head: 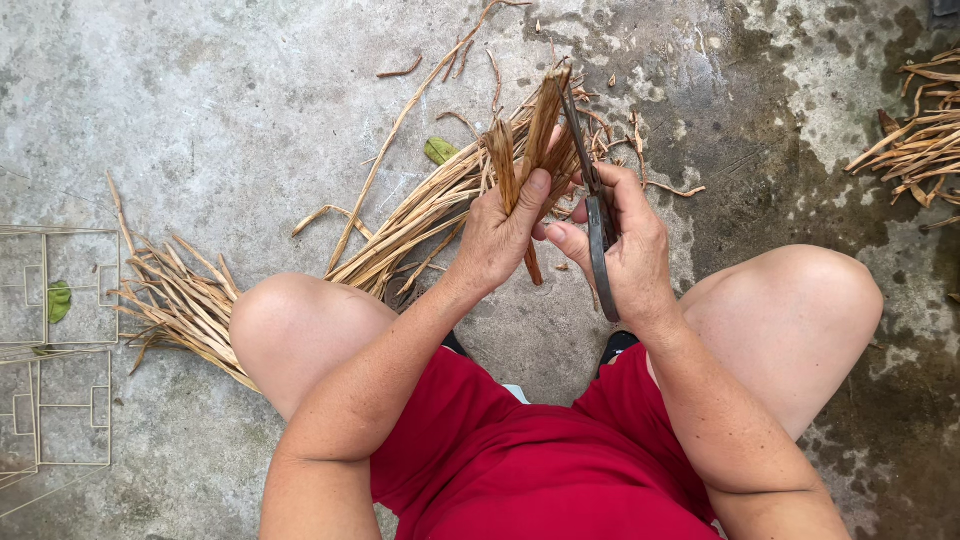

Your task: The person sits on the concrete ground and trims dried leaf strips with scissors, cutting off dark root ends and damaged edges. They sort the trimmed pale strips into a pile, set finished bundles aside, and briefly reach toward a red bucket of water before resuming trimming.

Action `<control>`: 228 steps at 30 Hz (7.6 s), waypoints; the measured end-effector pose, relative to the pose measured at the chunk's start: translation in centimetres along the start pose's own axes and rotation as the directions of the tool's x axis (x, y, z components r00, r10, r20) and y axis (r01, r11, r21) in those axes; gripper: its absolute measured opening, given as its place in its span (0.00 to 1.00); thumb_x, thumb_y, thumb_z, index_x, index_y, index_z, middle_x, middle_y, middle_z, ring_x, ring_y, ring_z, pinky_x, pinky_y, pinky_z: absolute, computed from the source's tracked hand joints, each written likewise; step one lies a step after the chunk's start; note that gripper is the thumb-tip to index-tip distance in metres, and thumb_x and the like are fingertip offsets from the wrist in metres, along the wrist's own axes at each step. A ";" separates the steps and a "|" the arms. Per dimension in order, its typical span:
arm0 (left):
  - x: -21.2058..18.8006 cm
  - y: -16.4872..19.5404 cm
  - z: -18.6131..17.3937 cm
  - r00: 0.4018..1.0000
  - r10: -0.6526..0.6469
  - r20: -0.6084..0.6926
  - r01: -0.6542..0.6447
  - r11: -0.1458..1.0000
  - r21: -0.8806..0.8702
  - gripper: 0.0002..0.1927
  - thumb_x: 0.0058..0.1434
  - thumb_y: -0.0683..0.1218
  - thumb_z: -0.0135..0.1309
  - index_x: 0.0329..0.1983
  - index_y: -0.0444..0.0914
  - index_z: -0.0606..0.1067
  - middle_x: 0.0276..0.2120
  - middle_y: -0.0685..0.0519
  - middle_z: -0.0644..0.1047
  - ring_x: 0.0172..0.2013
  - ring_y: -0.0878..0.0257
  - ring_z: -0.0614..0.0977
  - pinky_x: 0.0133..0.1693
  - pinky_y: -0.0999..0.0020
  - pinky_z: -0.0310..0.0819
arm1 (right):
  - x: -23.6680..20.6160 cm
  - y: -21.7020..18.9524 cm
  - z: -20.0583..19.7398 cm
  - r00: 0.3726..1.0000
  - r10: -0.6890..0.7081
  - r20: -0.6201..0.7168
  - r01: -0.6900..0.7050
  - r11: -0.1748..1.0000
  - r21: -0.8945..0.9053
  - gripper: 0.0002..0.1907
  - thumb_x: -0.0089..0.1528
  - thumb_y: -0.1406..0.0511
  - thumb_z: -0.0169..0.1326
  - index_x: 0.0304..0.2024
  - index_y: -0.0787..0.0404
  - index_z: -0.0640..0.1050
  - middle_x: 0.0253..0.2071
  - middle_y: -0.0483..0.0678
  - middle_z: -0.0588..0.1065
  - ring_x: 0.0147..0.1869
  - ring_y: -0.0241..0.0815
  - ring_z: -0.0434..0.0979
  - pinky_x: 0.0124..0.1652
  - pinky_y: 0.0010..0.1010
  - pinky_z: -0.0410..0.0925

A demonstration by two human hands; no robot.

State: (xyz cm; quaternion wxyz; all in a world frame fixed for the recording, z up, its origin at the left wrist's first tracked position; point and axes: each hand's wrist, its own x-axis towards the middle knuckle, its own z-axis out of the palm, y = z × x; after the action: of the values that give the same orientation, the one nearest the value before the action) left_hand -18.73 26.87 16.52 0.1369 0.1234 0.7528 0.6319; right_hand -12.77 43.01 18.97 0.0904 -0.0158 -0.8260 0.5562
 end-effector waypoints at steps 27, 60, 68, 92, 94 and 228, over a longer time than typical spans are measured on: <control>-1.1 2.4 -0.3 0.981 -0.155 0.114 0.118 0.953 0.279 0.30 0.71 0.65 0.36 0.67 0.44 0.68 0.31 0.49 0.83 0.21 0.53 0.86 0.30 0.56 0.82 | 0.4 1.3 0.5 0.990 0.108 -0.090 -0.078 0.953 0.293 0.25 0.59 0.59 0.69 0.54 0.62 0.76 0.27 0.39 0.72 0.27 0.25 0.68 0.25 0.18 0.61; -0.1 -0.5 0.7 1.000 0.009 -0.015 -0.015 0.856 -0.517 0.12 0.65 0.44 0.64 0.50 0.35 0.80 0.42 0.57 0.81 0.43 0.71 0.79 0.47 0.73 0.77 | 1.7 1.1 -0.6 0.996 0.015 -0.087 0.024 0.900 0.435 0.27 0.69 0.64 0.61 0.67 0.63 0.68 0.47 0.47 0.78 0.50 0.33 0.80 0.47 0.24 0.75; 0.2 -0.3 0.7 0.959 0.086 -0.270 -0.173 0.933 -0.317 0.14 0.64 0.44 0.64 0.50 0.35 0.76 0.40 0.56 0.82 0.40 0.72 0.82 0.42 0.74 0.80 | 0.8 1.1 1.5 0.997 0.066 0.033 -0.070 0.985 0.158 0.33 0.62 0.60 0.67 0.66 0.60 0.70 0.44 0.44 0.77 0.44 0.30 0.75 0.45 0.23 0.72; -0.2 0.0 0.7 0.942 0.210 -0.260 -0.225 0.974 -0.030 0.12 0.67 0.46 0.62 0.49 0.37 0.76 0.39 0.56 0.84 0.41 0.71 0.85 0.43 0.74 0.81 | 1.2 1.3 1.2 0.974 0.226 0.023 -0.220 0.918 0.331 0.18 0.60 0.59 0.66 0.46 0.64 0.81 0.25 0.39 0.73 0.23 0.25 0.67 0.21 0.19 0.61; -0.2 -0.1 0.7 0.960 0.174 -0.219 -0.180 0.984 -0.010 0.12 0.67 0.46 0.63 0.49 0.36 0.76 0.37 0.54 0.83 0.38 0.69 0.82 0.40 0.72 0.80 | 1.7 1.0 0.8 0.976 0.216 -0.032 -0.194 0.923 0.332 0.17 0.62 0.59 0.65 0.46 0.63 0.79 0.25 0.39 0.73 0.22 0.26 0.69 0.20 0.19 0.62; 4.7 0.9 -12.3 0.913 0.111 -0.392 -0.270 0.885 -0.380 0.15 0.72 0.52 0.52 0.51 0.35 0.74 0.23 0.58 0.72 0.17 0.76 0.68 0.16 0.80 0.59 | -0.8 4.8 -5.6 0.933 0.070 0.353 -0.169 0.951 0.258 0.31 0.56 0.70 0.65 0.62 0.61 0.73 0.40 0.43 0.76 0.40 0.31 0.76 0.35 0.21 0.70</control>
State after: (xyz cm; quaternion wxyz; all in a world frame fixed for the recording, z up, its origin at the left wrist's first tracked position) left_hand -27.55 17.46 19.22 -0.0433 0.0473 0.5925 0.8030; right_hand -11.39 49.86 16.52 -0.0865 0.0431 -0.7380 0.6678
